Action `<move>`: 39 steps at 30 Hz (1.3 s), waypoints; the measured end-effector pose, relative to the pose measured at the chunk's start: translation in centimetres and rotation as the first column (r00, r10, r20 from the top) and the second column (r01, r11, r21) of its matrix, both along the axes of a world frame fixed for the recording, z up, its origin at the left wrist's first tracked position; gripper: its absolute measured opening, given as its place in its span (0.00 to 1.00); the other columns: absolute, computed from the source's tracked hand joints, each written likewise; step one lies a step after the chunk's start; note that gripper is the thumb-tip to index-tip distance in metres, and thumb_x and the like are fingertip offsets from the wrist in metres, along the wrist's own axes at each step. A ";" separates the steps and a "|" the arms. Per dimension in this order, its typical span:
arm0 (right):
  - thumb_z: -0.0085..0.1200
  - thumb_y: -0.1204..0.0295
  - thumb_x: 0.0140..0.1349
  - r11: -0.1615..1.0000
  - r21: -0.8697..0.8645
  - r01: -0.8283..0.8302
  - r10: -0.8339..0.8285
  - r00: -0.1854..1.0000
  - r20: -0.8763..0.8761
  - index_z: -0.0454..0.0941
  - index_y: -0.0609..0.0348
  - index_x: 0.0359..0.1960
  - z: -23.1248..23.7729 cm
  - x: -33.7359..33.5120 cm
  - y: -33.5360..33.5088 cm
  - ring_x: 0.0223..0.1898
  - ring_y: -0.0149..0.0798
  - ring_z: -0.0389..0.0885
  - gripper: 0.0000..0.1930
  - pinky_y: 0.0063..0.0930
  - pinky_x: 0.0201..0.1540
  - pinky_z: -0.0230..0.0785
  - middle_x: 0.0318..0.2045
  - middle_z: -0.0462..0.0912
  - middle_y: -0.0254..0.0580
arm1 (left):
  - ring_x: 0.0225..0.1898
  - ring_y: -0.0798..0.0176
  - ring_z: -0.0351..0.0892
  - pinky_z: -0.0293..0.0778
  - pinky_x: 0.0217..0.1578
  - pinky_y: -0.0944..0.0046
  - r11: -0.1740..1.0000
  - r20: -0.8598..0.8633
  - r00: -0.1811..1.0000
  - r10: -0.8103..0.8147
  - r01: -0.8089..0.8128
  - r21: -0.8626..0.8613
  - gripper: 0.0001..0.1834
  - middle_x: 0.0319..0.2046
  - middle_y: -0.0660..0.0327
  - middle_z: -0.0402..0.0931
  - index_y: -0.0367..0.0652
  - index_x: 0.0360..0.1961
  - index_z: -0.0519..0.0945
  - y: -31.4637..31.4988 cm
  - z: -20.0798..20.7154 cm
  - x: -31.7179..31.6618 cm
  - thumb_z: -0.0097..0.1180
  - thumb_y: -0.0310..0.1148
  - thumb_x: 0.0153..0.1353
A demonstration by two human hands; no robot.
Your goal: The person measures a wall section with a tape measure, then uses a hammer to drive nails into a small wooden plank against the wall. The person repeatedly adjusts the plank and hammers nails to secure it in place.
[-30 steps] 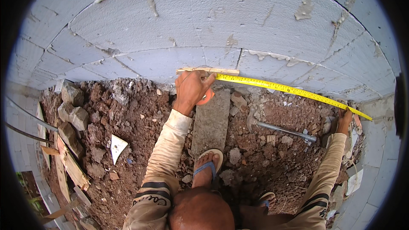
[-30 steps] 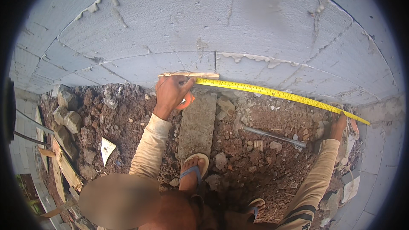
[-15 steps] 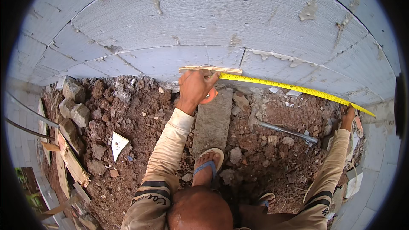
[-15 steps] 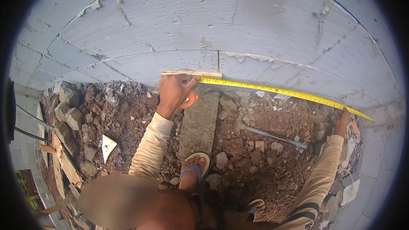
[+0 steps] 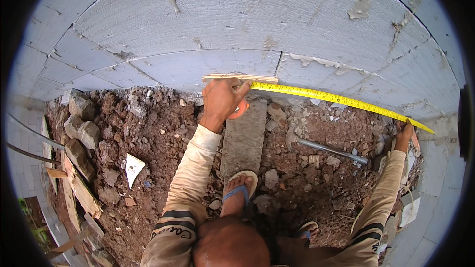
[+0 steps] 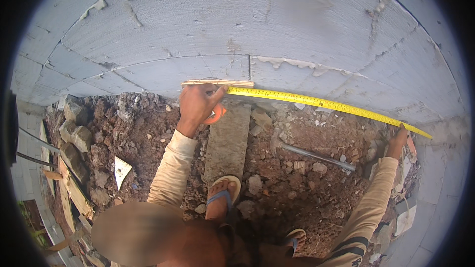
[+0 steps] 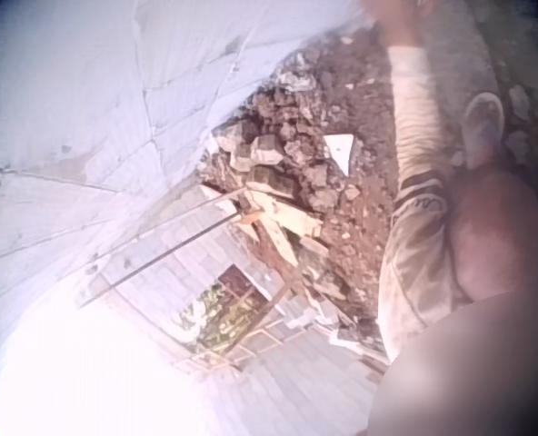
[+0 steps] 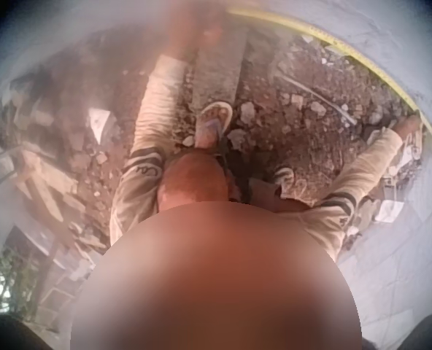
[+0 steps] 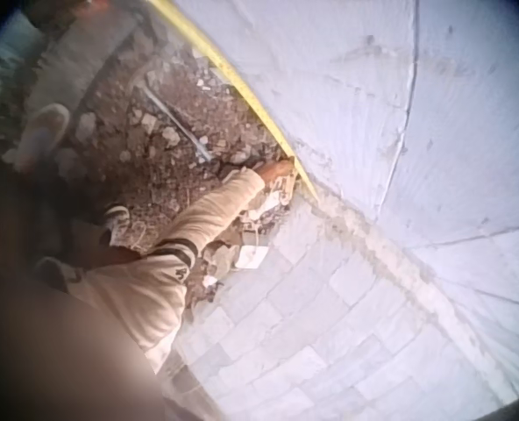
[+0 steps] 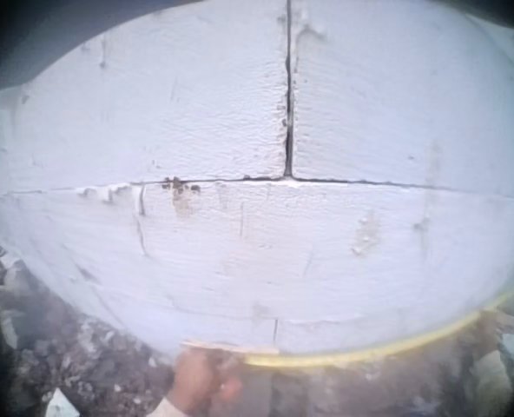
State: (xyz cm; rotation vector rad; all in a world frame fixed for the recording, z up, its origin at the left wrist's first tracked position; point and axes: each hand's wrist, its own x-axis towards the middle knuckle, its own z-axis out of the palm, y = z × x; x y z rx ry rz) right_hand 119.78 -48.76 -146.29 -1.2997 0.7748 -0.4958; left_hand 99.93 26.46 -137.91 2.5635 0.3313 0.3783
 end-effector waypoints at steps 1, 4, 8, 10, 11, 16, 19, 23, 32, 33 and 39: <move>0.50 0.67 0.72 1.000 0.004 0.027 -0.027 0.999 -0.026 0.77 0.56 0.47 -0.6 -0.8 2.2 0.38 0.38 0.84 0.09 0.35 0.45 0.83 0.38 0.83 0.37 | 0.17 0.49 0.79 0.74 0.26 0.53 0.998 0.007 1.000 0.007 -0.008 0.056 0.26 0.13 0.52 0.77 0.42 0.37 0.91 -0.1 0.2 -0.1 0.64 0.57 0.61; 0.50 0.68 0.71 0.999 -0.033 -0.010 0.011 1.000 0.025 0.77 0.59 0.48 2.1 -2.0 1.5 0.37 0.40 0.84 0.10 0.35 0.41 0.82 0.39 0.83 0.40 | 0.22 0.46 0.82 0.77 0.33 0.53 0.991 0.109 0.994 -0.011 -0.004 0.132 0.26 0.17 0.52 0.81 0.39 0.32 0.90 -1.3 -1.2 0.7 0.66 0.56 0.59; 0.52 0.70 0.69 0.994 -0.100 0.043 -0.041 0.999 0.016 0.77 0.68 0.53 4.1 -0.2 9.7 0.40 0.44 0.85 0.16 0.38 0.37 0.81 0.42 0.84 0.47 | 0.33 0.47 0.84 0.77 0.40 0.53 0.997 0.123 0.991 0.054 -0.061 0.054 0.19 0.27 0.51 0.85 0.39 0.28 0.89 -0.2 -0.6 -0.5 0.69 0.47 0.60; 0.52 0.71 0.69 0.993 -0.099 0.067 -0.060 0.995 0.076 0.78 0.65 0.46 5.2 -0.5 8.8 0.32 0.38 0.82 0.10 0.37 0.35 0.83 0.37 0.83 0.44 | 0.28 0.50 0.81 0.75 0.36 0.54 0.999 0.139 0.989 0.043 -0.045 0.010 0.21 0.23 0.52 0.83 0.37 0.27 0.87 -1.2 -0.3 -0.2 0.68 0.47 0.62; 0.52 0.71 0.69 0.989 -0.130 0.076 -0.068 0.996 0.065 0.78 0.65 0.46 5.0 -1.0 8.4 0.32 0.39 0.83 0.10 0.36 0.34 0.82 0.37 0.83 0.44 | 0.26 0.50 0.80 0.74 0.35 0.53 0.999 0.105 0.994 0.040 -0.042 0.016 0.22 0.22 0.52 0.82 0.37 0.26 0.87 -1.8 -0.2 -0.1 0.67 0.47 0.63; 0.52 0.71 0.69 0.995 -0.085 0.053 -0.047 0.996 0.074 0.78 0.67 0.46 4.7 -1.6 8.4 0.33 0.40 0.84 0.11 0.36 0.33 0.82 0.38 0.84 0.45 | 0.21 0.51 0.75 0.71 0.29 0.53 1.000 0.091 0.996 0.019 -0.021 0.021 0.23 0.18 0.52 0.78 0.36 0.25 0.86 -2.2 0.3 -0.2 0.67 0.48 0.64; 0.51 0.72 0.69 0.993 -0.086 0.081 -0.074 0.994 0.080 0.78 0.69 0.46 4.3 -1.0 8.1 0.32 0.41 0.85 0.11 0.35 0.32 0.82 0.38 0.84 0.47 | 0.20 0.53 0.75 0.71 0.28 0.54 0.999 0.079 0.997 0.001 -0.004 0.037 0.23 0.17 0.53 0.78 0.36 0.25 0.86 -1.8 0.0 -0.1 0.67 0.47 0.64; 0.51 0.72 0.69 0.992 -0.087 0.090 -0.082 0.992 0.094 0.78 0.70 0.45 3.7 -0.5 8.4 0.31 0.41 0.85 0.12 0.35 0.32 0.82 0.37 0.84 0.48 | 0.20 0.54 0.75 0.71 0.28 0.55 0.999 0.109 0.994 -0.008 0.004 0.044 0.22 0.17 0.54 0.78 0.36 0.24 0.86 -1.2 -0.3 0.0 0.67 0.46 0.64; 0.52 0.72 0.68 0.990 -0.090 0.104 -0.102 0.994 0.027 0.78 0.71 0.47 2.0 -1.8 7.8 0.35 0.44 0.87 0.13 0.39 0.35 0.83 0.40 0.86 0.51 | 0.20 0.56 0.74 0.70 0.28 0.55 1.000 0.058 0.998 0.001 -0.002 0.018 0.21 0.17 0.55 0.78 0.34 0.25 0.86 -1.5 0.0 0.2 0.67 0.45 0.65; 0.52 0.72 0.68 0.991 -0.076 0.107 -0.105 0.994 0.031 0.78 0.71 0.47 1.8 -1.8 8.0 0.35 0.44 0.87 0.13 0.39 0.35 0.83 0.40 0.86 0.51 | 0.20 0.56 0.73 0.69 0.28 0.55 1.000 0.055 0.999 0.003 -0.005 0.024 0.22 0.17 0.55 0.78 0.34 0.25 0.86 -1.5 0.0 0.2 0.66 0.45 0.65; 0.52 0.73 0.68 0.991 -0.078 0.106 -0.104 0.994 0.018 0.78 0.71 0.47 1.6 -2.0 7.4 0.35 0.44 0.87 0.13 0.38 0.34 0.82 0.41 0.85 0.51 | 0.19 0.55 0.72 0.67 0.26 0.54 0.998 0.072 0.996 -0.044 0.041 0.043 0.22 0.16 0.53 0.76 0.34 0.24 0.86 -1.2 -0.4 0.2 0.66 0.45 0.65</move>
